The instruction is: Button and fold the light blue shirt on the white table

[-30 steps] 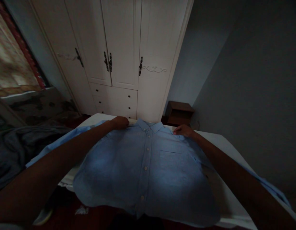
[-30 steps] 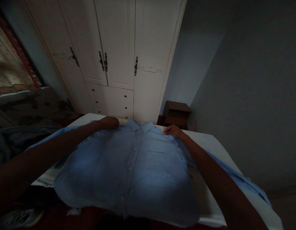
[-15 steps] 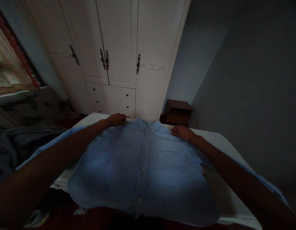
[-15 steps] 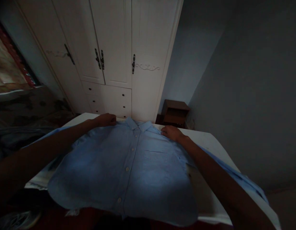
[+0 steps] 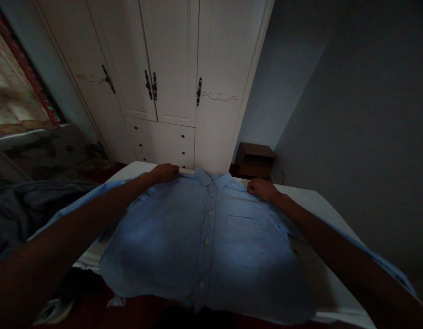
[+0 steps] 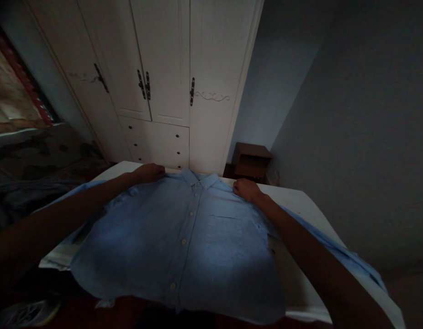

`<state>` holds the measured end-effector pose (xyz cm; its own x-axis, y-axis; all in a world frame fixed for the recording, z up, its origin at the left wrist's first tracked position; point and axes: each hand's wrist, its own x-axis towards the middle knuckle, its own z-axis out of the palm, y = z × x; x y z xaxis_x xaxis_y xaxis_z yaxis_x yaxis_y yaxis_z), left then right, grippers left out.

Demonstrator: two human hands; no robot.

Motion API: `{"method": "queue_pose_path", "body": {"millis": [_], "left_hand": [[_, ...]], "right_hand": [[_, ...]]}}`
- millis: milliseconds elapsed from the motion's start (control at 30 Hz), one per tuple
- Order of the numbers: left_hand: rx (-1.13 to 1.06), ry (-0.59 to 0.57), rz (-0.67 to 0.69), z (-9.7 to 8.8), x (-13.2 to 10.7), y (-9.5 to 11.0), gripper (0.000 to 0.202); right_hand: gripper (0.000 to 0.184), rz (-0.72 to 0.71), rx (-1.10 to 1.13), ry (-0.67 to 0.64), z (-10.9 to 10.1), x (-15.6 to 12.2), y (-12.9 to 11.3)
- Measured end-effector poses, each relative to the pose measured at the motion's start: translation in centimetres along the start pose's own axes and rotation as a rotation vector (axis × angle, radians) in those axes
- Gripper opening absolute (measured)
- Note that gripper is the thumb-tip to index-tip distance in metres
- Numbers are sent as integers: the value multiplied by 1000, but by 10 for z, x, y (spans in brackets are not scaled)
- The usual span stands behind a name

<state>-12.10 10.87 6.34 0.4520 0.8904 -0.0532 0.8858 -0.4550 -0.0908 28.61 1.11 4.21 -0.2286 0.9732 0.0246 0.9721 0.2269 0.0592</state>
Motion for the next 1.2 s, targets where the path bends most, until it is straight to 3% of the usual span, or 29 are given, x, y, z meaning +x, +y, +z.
{"method": "queue_pose_path", "body": {"millis": [233, 500, 667, 833, 967, 1067, 1200], "left_hand": [[-106, 55, -56, 9, 10, -11, 33], [-197, 51, -123, 27, 16, -16, 39], [-221, -36, -217, 19, 5, -51, 63], [-295, -187, -162, 8, -19, -92, 57], [-321, -253, -127, 7, -38, -108, 47], [-198, -158, -172, 8, -47, -108, 39], [-2, 74, -285, 11, -58, -94, 54]], "right_hand": [[26, 148, 102, 41, 7, 7, 22], [26, 197, 160, 6, 28, 17, 29], [30, 231, 215, -1, 31, 12, 37], [49, 272, 284, -37, 19, -6, 50], [55, 214, 533, -225, 6, -35, 71], [53, 174, 565, -279, 1, -55, 86], [33, 279, 333, -146, 3, -66, 97]]}}
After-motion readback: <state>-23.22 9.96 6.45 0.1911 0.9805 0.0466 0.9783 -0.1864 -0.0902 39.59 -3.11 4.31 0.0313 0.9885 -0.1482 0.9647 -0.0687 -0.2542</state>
